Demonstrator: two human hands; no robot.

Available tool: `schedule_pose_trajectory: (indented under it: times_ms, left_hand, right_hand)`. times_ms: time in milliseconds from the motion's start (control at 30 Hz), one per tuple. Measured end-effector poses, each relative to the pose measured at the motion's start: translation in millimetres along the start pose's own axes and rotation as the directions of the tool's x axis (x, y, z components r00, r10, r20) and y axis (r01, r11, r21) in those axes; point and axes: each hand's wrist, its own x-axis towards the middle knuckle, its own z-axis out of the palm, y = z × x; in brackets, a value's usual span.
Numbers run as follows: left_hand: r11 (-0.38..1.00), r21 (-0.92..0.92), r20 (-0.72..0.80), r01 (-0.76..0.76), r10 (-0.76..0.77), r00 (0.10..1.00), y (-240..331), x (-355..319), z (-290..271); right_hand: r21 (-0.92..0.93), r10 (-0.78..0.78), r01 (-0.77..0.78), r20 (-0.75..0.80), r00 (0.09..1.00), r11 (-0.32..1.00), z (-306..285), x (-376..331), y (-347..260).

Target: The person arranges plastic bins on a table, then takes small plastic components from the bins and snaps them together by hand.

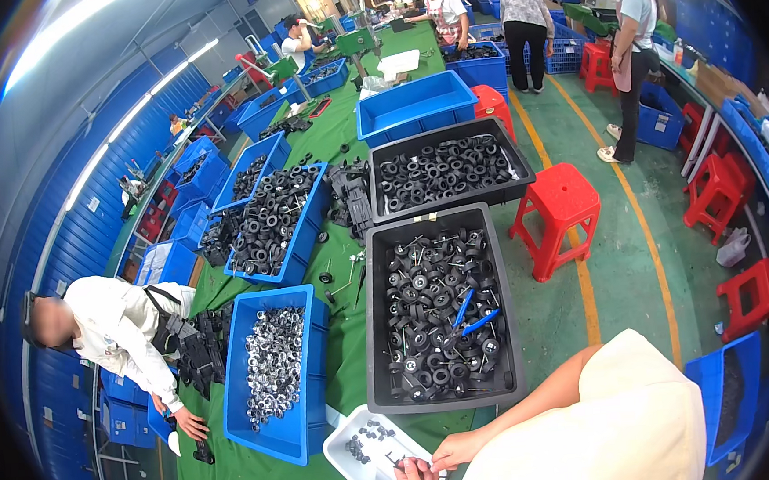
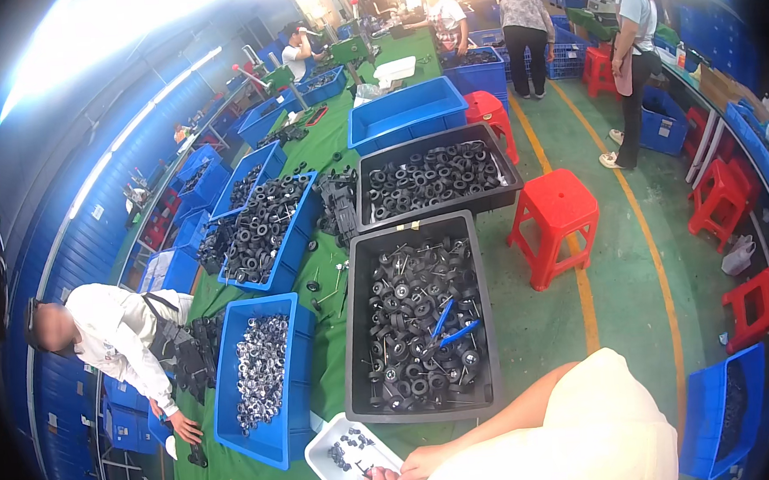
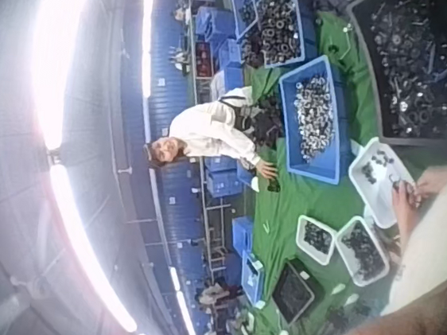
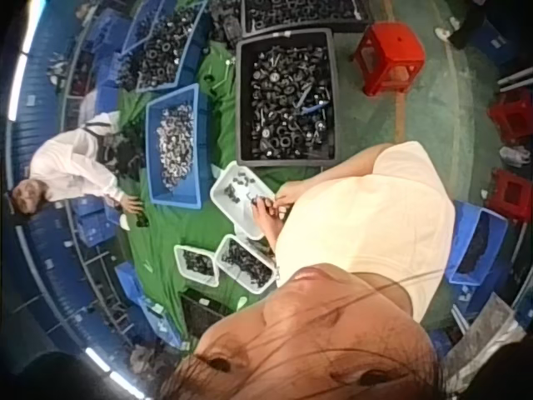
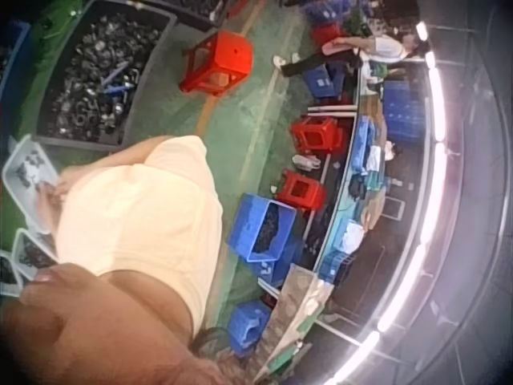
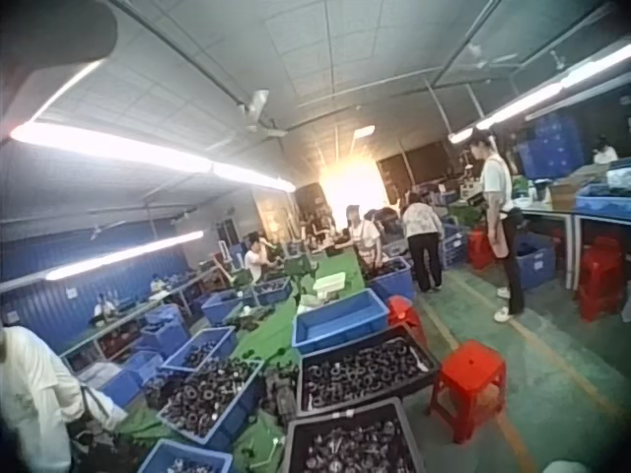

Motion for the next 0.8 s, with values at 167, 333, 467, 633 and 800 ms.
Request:
schedule_pose_trajectory:
  times_ms: [167, 333, 467, 633, 800]
  left_hand:
    - [0.974, -0.22, -0.005, 0.054, -0.057, 0.998, 2, -4, -3]
    - [0.799, -0.442, -0.244, -0.408, 0.331, 0.912, 38, -11, -43]
    - [0.692, -0.425, -0.052, -0.583, 0.624, 0.78, 81, -28, -182]
    - [0.778, -0.448, -0.159, -0.44, 0.415, 0.896, 83, -39, -113]
    - [0.756, -0.601, -0.025, -0.261, 0.308, 0.951, 59, -24, -103]
  right_hand:
    - [0.014, 0.027, -0.028, 0.054, 0.998, 1.0, -3, -5, -9]
    - [0.112, -0.293, 0.279, 0.135, 0.947, 0.954, 3, -9, 0]
    - [0.33, 0.072, -0.05, -0.057, 0.996, 0.943, -17, -25, 8]
    - [0.753, 0.246, -0.234, 0.098, 0.964, 0.615, -21, -15, -3]
    - [0.756, 0.294, -0.217, 0.034, 0.955, 0.617, -27, -17, 3]
